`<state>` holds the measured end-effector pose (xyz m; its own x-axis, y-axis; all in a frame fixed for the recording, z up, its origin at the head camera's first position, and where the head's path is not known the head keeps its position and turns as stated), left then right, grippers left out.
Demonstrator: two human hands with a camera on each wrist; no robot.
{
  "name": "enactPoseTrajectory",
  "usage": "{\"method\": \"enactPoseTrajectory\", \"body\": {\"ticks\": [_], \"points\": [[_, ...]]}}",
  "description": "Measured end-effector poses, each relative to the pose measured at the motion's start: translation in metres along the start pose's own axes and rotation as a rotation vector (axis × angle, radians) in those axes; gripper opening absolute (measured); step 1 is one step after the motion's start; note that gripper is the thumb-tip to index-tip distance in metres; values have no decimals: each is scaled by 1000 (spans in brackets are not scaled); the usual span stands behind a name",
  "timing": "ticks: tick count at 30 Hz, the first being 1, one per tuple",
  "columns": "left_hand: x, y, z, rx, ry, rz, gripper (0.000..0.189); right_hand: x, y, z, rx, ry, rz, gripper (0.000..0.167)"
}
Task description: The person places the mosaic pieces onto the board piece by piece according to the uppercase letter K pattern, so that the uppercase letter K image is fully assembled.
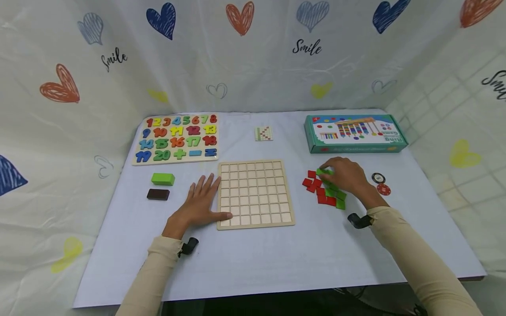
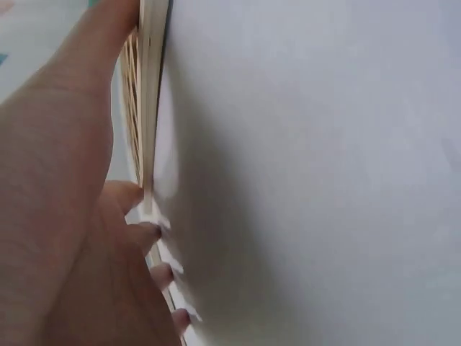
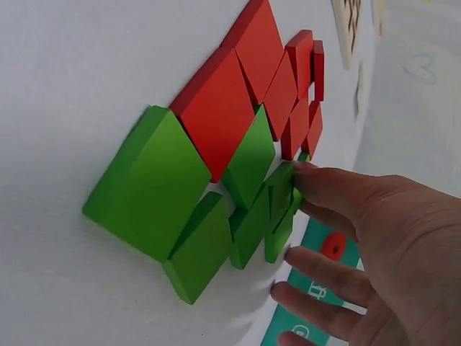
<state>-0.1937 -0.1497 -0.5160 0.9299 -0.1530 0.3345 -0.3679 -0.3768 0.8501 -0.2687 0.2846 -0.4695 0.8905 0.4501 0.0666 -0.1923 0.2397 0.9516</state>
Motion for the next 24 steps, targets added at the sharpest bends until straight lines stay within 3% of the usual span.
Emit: {"method": "enactPoseTrajectory", "body": {"ticks": [10, 15, 19, 24], "points": [[-4, 4, 5, -5, 23, -9, 130, -4, 2, 3, -22, 4, -57, 34], [-5, 2, 4, 12, 27, 10, 129, -3, 8, 8, -56, 35, -60, 22], [-4, 2, 3, 27, 37, 24, 128, -8, 18, 22, -102, 80, -65, 18], [-4, 6, 0, 25, 50, 32, 126, -26, 28, 55, -184, 150, -99, 24]]}}
Point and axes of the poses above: each hand's wrist, its own x-axis away from the middle knuckle, its own y-axis out of the back of the hand, z = x × y, the point moved 6 cm from there along -x, towards the middle knuckle, and after that the axes turned 14 degrees about y, right-handed, at the moved point
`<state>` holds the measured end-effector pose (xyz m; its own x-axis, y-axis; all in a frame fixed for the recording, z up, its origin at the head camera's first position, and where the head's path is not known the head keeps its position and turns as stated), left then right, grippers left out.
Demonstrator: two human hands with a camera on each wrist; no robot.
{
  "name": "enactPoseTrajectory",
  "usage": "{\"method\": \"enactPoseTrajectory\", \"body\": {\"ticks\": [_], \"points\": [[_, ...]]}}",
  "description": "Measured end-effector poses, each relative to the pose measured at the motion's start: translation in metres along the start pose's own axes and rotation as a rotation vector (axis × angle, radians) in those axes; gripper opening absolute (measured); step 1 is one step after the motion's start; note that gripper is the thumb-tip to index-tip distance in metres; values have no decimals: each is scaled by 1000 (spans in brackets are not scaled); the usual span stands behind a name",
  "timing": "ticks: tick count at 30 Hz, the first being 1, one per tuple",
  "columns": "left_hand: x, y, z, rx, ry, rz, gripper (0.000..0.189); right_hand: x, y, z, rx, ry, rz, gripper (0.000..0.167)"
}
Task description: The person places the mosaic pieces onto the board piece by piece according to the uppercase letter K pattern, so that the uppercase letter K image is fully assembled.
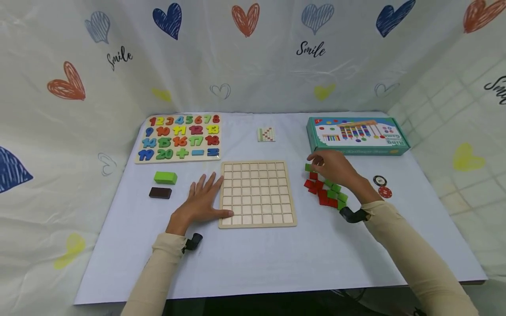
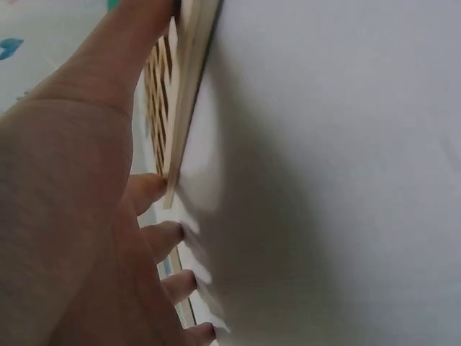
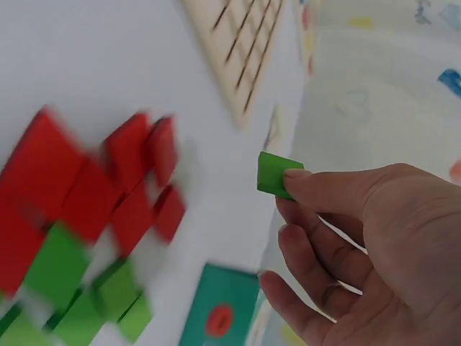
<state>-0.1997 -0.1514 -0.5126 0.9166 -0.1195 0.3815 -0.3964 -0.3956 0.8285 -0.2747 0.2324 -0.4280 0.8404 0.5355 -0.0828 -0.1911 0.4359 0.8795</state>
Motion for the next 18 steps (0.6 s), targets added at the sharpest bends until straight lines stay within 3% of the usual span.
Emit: {"method": "enactPoseTrajectory", "body": {"ticks": [8, 18], "points": [[-1, 9, 0, 19, 0, 16, 122, -56, -22, 61, -99, 82, 12, 19], [-2, 8, 5, -12, 2, 6, 120, -121, -90, 99, -201, 176, 53, 19]]}}
Point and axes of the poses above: each hand's wrist, its own x-axis away from the middle knuckle, its own y-axis out of the back of the hand, z = x × y, the point moved 6 cm from there along -x, towards the middle knuckle, and after that the axes turned 14 degrees about y, right-handed, at the moved point
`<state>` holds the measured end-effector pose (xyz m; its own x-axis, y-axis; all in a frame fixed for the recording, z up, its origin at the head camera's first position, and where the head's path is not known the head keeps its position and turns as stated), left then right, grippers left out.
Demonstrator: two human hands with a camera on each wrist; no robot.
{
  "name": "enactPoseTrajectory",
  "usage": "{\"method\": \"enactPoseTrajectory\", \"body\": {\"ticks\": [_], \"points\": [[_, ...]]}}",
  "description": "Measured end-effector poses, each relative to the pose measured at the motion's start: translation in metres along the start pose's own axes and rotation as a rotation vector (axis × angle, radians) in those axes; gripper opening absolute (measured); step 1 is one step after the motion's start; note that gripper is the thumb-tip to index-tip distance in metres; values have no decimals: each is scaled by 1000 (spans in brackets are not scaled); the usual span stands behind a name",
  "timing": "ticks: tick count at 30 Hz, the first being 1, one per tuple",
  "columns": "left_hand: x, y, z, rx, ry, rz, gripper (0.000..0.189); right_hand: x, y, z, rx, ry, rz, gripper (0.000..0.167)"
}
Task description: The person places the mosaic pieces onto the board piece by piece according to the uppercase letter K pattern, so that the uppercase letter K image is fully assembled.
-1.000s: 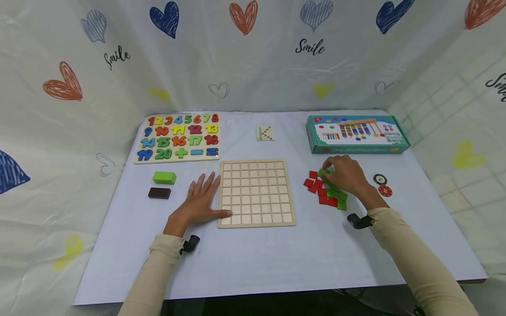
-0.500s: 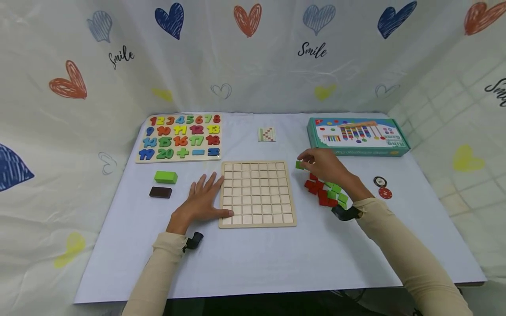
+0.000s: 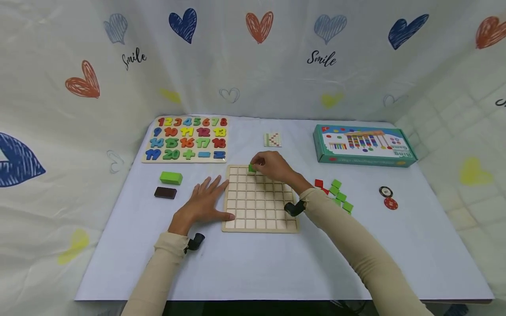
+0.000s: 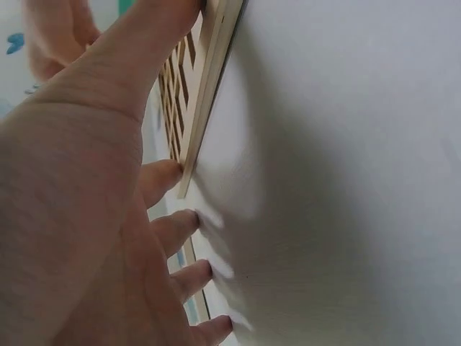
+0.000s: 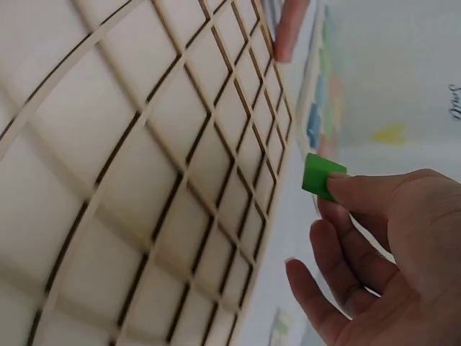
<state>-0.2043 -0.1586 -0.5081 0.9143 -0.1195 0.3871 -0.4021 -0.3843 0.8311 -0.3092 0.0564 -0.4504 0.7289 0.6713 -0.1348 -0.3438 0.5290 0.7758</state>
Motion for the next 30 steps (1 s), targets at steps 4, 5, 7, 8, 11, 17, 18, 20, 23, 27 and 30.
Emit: {"method": "enactPoseTrajectory", "body": {"ticks": [4, 5, 7, 8, 11, 17, 18, 20, 23, 27, 30], "points": [[0, 0, -4, -7, -9, -10, 121, -16, -18, 0, -12, -12, -6, 19], [0, 0, -5, -10, -10, -10, 121, -19, -21, -1, -8, -21, -2, 19], [-1, -1, -6, -13, -11, -13, 120, -22, -25, -3, 4, -39, 6, 18], [-1, -1, -7, -16, -11, -15, 120, -23, -27, -4, 10, -47, 12, 18], [-1, 0, -9, -26, -7, -20, 119, -24, -27, -8, 25, -68, 28, 18], [-1, 3, -11, -31, 1, -17, 119, -26, -29, -15, 67, -85, 43, 18], [-1, 3, -11, -31, 2, -15, 119, -26, -30, -15, 77, -80, 45, 18], [-1, 3, -10, -33, 5, -14, 120, -25, -32, -14, 95, -68, 45, 18], [0, 2, -8, -43, 9, -20, 120, -24, -33, -12, 107, -52, 46, 19], [0, 1, -5, -53, 12, -27, 120, -21, -33, -8, 94, -28, 47, 23], [0, 1, -3, -58, 10, -31, 120, -16, -30, -5, 58, -15, 34, 27]]}}
Point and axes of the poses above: each hand's wrist, its own x-axis away from the middle knuckle, its own y-axis out of the back of the hand, z = x × y, the point moved 6 cm from there along -x, towards the middle knuckle, and after that the axes turned 14 degrees about y, right-handed, at the moved point
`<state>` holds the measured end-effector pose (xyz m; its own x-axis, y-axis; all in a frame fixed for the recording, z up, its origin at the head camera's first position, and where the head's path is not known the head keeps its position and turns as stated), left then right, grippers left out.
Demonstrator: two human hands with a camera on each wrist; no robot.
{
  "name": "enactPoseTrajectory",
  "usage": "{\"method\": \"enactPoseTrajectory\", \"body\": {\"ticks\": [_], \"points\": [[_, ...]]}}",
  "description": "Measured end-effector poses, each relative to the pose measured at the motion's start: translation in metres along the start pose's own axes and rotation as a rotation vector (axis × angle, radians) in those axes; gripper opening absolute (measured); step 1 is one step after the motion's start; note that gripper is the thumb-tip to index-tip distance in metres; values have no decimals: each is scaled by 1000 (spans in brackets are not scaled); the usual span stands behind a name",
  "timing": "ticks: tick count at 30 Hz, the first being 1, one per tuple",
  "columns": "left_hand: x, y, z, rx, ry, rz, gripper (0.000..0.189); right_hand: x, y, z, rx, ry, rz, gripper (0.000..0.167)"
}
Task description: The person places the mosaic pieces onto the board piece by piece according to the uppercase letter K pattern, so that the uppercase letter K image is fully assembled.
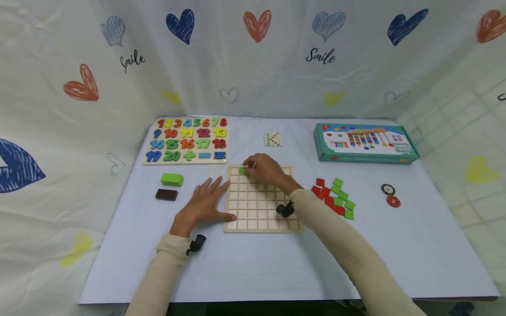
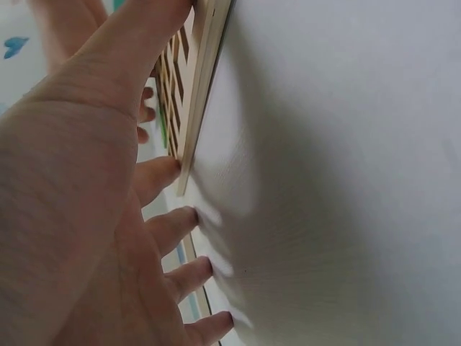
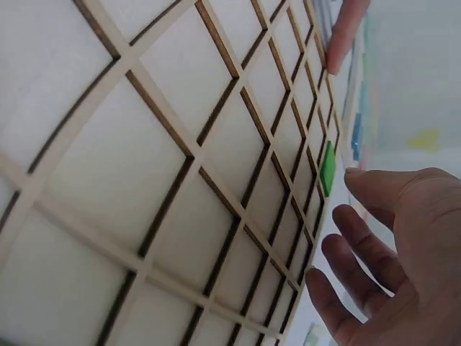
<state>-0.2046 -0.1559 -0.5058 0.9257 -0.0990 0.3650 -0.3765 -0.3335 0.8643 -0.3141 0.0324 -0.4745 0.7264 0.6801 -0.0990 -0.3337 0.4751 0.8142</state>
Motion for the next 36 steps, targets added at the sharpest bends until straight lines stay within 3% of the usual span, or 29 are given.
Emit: {"method": "enactPoseTrajectory", "body": {"ticks": [8, 16, 28, 33, 36], "points": [[1, -1, 0, -1, -10, -8, 119, 29, 29, -6, -7, -7, -16, 28], [1, -1, -2, 44, -9, 23, 120, 77, 69, -25, 56, -54, -24, 30], [1, 2, -1, 28, -5, 20, 120, 176, 125, -70, 155, -238, 53, 37], [3, 1, -4, 39, -15, 13, 120, 210, 135, -95, 152, -359, 127, 45], [2, -1, -6, 32, -19, 12, 120, 222, 132, -107, 118, -386, 139, 52]]}}
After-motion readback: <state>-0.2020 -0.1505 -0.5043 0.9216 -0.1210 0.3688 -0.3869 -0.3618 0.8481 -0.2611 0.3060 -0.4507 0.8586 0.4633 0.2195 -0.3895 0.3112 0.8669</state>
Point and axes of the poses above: each hand's wrist, its own x-axis away from the middle knuckle, its own y-axis out of the back of the hand, z = x × y, the point moved 6 cm from there along -x, towards the middle knuckle, and after that the axes turned 14 degrees about y, right-handed, at the moved point
